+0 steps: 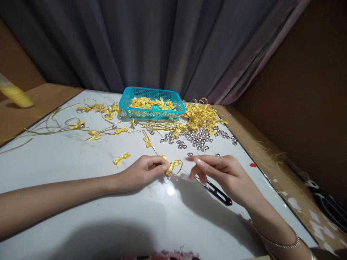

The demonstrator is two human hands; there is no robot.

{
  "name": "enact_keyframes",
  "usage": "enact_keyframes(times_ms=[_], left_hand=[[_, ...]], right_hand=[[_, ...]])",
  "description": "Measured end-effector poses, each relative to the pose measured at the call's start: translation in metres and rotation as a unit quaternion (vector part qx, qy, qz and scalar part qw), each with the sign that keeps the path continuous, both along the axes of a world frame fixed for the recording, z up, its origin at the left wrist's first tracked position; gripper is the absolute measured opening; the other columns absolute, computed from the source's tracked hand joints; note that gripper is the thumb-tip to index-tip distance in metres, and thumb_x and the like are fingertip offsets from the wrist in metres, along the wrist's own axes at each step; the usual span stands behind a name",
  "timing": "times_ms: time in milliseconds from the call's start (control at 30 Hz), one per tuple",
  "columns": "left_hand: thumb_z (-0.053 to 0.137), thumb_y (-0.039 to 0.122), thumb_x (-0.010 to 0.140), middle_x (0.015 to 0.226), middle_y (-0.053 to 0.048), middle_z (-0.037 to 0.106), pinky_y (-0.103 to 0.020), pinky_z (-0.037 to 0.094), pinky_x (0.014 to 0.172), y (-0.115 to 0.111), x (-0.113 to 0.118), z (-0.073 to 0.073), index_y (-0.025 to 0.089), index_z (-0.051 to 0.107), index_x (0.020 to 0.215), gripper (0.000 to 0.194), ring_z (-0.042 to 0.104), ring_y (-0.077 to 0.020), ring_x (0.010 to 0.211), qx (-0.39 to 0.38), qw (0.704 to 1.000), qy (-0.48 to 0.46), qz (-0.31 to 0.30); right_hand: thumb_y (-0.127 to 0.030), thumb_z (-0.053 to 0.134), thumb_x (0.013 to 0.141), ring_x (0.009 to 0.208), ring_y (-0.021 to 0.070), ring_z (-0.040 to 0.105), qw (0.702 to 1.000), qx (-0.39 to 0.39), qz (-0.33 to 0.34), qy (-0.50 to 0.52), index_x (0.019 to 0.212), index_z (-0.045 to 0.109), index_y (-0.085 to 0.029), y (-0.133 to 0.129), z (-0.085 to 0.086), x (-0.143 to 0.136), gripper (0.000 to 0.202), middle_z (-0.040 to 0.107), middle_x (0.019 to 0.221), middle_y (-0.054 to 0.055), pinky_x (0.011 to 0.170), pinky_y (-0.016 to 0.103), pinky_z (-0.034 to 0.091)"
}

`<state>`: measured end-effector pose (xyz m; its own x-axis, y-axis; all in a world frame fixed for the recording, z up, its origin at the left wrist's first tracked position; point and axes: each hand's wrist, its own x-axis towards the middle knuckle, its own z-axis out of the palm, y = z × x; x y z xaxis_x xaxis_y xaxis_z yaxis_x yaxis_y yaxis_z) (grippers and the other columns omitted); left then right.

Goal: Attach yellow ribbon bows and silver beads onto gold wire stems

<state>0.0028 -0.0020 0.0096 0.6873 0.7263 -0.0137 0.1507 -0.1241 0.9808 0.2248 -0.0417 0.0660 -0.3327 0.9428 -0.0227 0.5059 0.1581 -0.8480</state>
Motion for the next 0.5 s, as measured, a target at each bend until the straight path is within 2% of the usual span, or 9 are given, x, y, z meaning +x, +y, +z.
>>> enact_keyframes(times_ms=[67,167,300,500], left_hand=[[0.044,0.031,0.091,0.082,-0.004,0.061,-0.029,0.041,0.077,0.000,0.000,0.000,0.014,0.060,0.082,0.026,0.054,-0.0155,0.081,-0.001,1.000,-0.001,0.010],[0.044,0.031,0.091,0.081,-0.002,0.060,-0.028,0.041,0.076,0.000,0.001,0.000,0.014,0.060,0.083,0.025,0.054,-0.0148,0.080,-0.006,1.000,0.000,0.011],[0.044,0.032,0.091,0.081,-0.002,0.059,-0.028,0.040,0.074,-0.001,0.001,0.000,0.014,0.061,0.084,0.025,0.053,-0.0149,0.080,-0.002,1.000,0.006,0.016],[0.044,0.031,0.092,0.081,-0.002,0.059,-0.027,0.040,0.073,-0.002,0.001,-0.001,0.014,0.060,0.084,0.025,0.052,-0.0146,0.079,-0.006,1.000,0.002,0.012]], right_hand=[[-0.037,0.042,0.093,0.049,0.0093,0.048,0.997,-0.040,0.049,-0.054,0.063,0.065,-0.014,-0.001,-0.001,-0.004,0.044,0.055,0.051,0.000,0.053,0.023,0.038],[-0.035,0.038,0.094,0.046,0.0076,0.044,0.987,-0.094,0.092,-0.093,0.062,0.058,-0.014,-0.002,-0.006,-0.012,0.044,0.052,0.050,-0.001,0.050,0.022,0.034],[-0.033,0.038,0.094,0.043,0.0067,0.039,0.980,-0.132,0.106,-0.104,0.062,0.054,-0.014,-0.001,-0.017,-0.020,0.041,0.046,0.047,-0.003,0.046,0.021,0.029],[-0.023,0.037,0.092,0.041,0.0057,0.036,0.983,-0.136,0.107,-0.065,0.054,0.047,-0.015,0.000,-0.023,-0.021,0.040,0.041,0.044,-0.004,0.046,0.023,0.028]])
